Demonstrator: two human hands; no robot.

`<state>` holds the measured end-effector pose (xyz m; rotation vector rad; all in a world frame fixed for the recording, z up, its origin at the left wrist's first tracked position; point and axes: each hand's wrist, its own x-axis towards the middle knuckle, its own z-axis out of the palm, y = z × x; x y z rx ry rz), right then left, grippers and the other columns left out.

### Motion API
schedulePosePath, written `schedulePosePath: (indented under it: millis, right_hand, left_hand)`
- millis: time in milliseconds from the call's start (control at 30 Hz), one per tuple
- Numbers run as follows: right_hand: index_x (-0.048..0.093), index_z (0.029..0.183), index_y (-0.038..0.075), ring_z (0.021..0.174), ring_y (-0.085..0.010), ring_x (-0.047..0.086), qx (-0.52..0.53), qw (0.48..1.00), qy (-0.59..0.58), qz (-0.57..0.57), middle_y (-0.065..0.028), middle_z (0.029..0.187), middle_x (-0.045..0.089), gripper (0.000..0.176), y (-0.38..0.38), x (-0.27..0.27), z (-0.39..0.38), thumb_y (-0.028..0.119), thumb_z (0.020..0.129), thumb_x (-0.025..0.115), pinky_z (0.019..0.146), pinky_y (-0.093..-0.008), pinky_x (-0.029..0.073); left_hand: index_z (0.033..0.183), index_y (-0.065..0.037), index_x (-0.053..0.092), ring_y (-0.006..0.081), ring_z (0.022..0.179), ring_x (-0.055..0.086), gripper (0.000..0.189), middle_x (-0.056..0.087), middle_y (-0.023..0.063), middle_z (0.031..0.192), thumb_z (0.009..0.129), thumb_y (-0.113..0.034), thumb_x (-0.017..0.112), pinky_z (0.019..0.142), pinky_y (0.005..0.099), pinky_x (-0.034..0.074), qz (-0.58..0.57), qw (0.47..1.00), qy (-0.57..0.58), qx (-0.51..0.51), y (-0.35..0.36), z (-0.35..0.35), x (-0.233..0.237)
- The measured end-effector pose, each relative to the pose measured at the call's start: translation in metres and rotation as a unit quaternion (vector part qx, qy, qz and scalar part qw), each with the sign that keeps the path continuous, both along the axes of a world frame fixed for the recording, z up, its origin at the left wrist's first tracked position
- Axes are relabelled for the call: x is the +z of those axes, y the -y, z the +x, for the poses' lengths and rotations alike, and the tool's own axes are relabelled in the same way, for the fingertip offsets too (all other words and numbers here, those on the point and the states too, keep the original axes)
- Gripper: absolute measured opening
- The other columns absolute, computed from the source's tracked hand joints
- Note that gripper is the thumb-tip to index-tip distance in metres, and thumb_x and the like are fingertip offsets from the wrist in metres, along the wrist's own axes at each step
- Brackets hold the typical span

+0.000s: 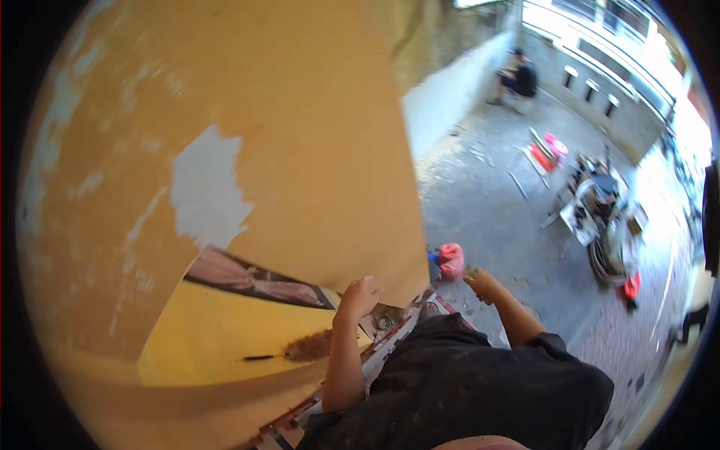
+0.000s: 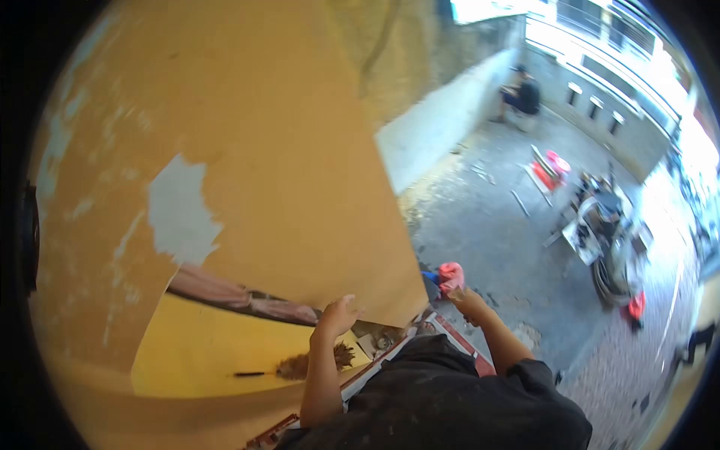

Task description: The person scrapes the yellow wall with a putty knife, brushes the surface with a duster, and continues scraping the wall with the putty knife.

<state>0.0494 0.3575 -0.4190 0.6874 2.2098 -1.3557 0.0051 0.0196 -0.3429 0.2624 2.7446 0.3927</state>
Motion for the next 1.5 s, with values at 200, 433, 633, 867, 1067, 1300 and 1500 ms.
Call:
schedulePosePath:
  millis: [200, 433, 633, 867, 1067, 1300, 1500]
  right_hand:
    - [0.048, 0.134, 0.017, 0.047, -0.0145, 0.051, 0.115, 0.982, -0.085, -0.126, -0.0054, 0.063, 0.055, 0.056, 0.025, -0.006, 0.020, 0.011, 0.078, 0.053, 0.042, -0.0318, 0.041]
    - [0.044, 0.133, 0.000, 0.090, -0.0348, 0.065, 0.278, 0.945, -0.168, 0.029, -0.0239, 0.099, 0.065, 0.059, 0.111, 0.028, -0.008, 0.019, 0.079, 0.059, 0.077, -0.0393, 0.050]
    - [0.043, 0.134, -0.001, 0.098, -0.0385, 0.061, 0.381, 0.890, -0.250, 0.024, -0.0276, 0.106, 0.062, 0.063, 0.156, 0.027, -0.014, 0.025, 0.079, 0.060, 0.085, -0.0418, 0.047]
    - [0.046, 0.133, 0.001, 0.087, -0.0328, 0.064, 0.479, 0.847, -0.227, -0.048, -0.0242, 0.098, 0.065, 0.061, 0.210, 0.053, -0.009, 0.025, 0.079, 0.062, 0.078, -0.0402, 0.049]
    - [0.040, 0.139, 0.008, 0.065, -0.0229, 0.061, 0.450, 0.873, -0.159, -0.098, -0.0150, 0.081, 0.063, 0.058, 0.211, 0.088, -0.017, 0.013, 0.084, 0.057, 0.061, -0.0348, 0.050]
    - [0.031, 0.142, 0.006, 0.050, -0.0103, 0.053, 0.372, 0.858, -0.230, -0.269, -0.0052, 0.072, 0.058, 0.055, 0.216, 0.187, -0.032, 0.006, 0.091, 0.052, 0.045, -0.0249, 0.044]
    - [0.050, 0.092, 0.002, 0.044, -0.0094, 0.050, 0.369, 0.848, -0.325, -0.196, -0.0041, 0.057, 0.053, 0.014, 0.232, 0.282, -0.050, 0.015, 0.095, 0.051, 0.041, -0.0259, 0.038]
  left_hand:
    - [0.131, 0.003, 0.041, 0.0303, 0.102, 0.061, 0.052, 0.057, 0.0174, 0.114, 0.095, -0.032, 0.053, 0.091, 0.0413, 0.050, 0.683, 0.610, 0.386, 0.116, -0.054, 0.004, 0.004]
    - [0.121, -0.001, 0.050, 0.0269, 0.099, 0.060, 0.038, 0.060, 0.0110, 0.104, 0.096, -0.029, 0.050, 0.088, 0.0404, 0.051, 0.786, 0.496, 0.160, 0.332, -0.044, 0.006, -0.092]
    - [0.109, -0.008, 0.057, 0.0228, 0.091, 0.058, 0.031, 0.059, 0.0044, 0.095, 0.096, -0.035, 0.049, 0.084, 0.0408, 0.049, 0.824, 0.387, 0.067, 0.408, 0.038, 0.049, -0.087]
    - [0.109, -0.007, 0.060, 0.0137, 0.079, 0.057, 0.028, 0.058, 0.0025, 0.089, 0.093, -0.029, 0.057, 0.072, 0.0315, 0.048, 0.748, 0.432, -0.113, 0.491, 0.052, 0.071, -0.094]
    - [0.115, -0.002, 0.058, 0.0134, 0.071, 0.058, 0.036, 0.060, 0.0043, 0.089, 0.092, -0.029, 0.061, 0.064, 0.0252, 0.049, 0.621, 0.519, -0.106, 0.578, 0.082, 0.087, -0.065]
    - [0.104, -0.004, 0.061, 0.0126, 0.076, 0.059, 0.029, 0.061, 0.0034, 0.086, 0.094, -0.031, 0.057, 0.070, 0.0266, 0.047, 0.701, 0.589, -0.097, 0.391, 0.031, 0.073, 0.073]
    - [0.091, 0.000, 0.063, 0.0103, 0.074, 0.058, 0.031, 0.060, 0.0006, 0.075, 0.096, -0.029, 0.055, 0.068, 0.0266, 0.047, 0.635, 0.654, -0.298, 0.283, 0.039, 0.048, 0.152]
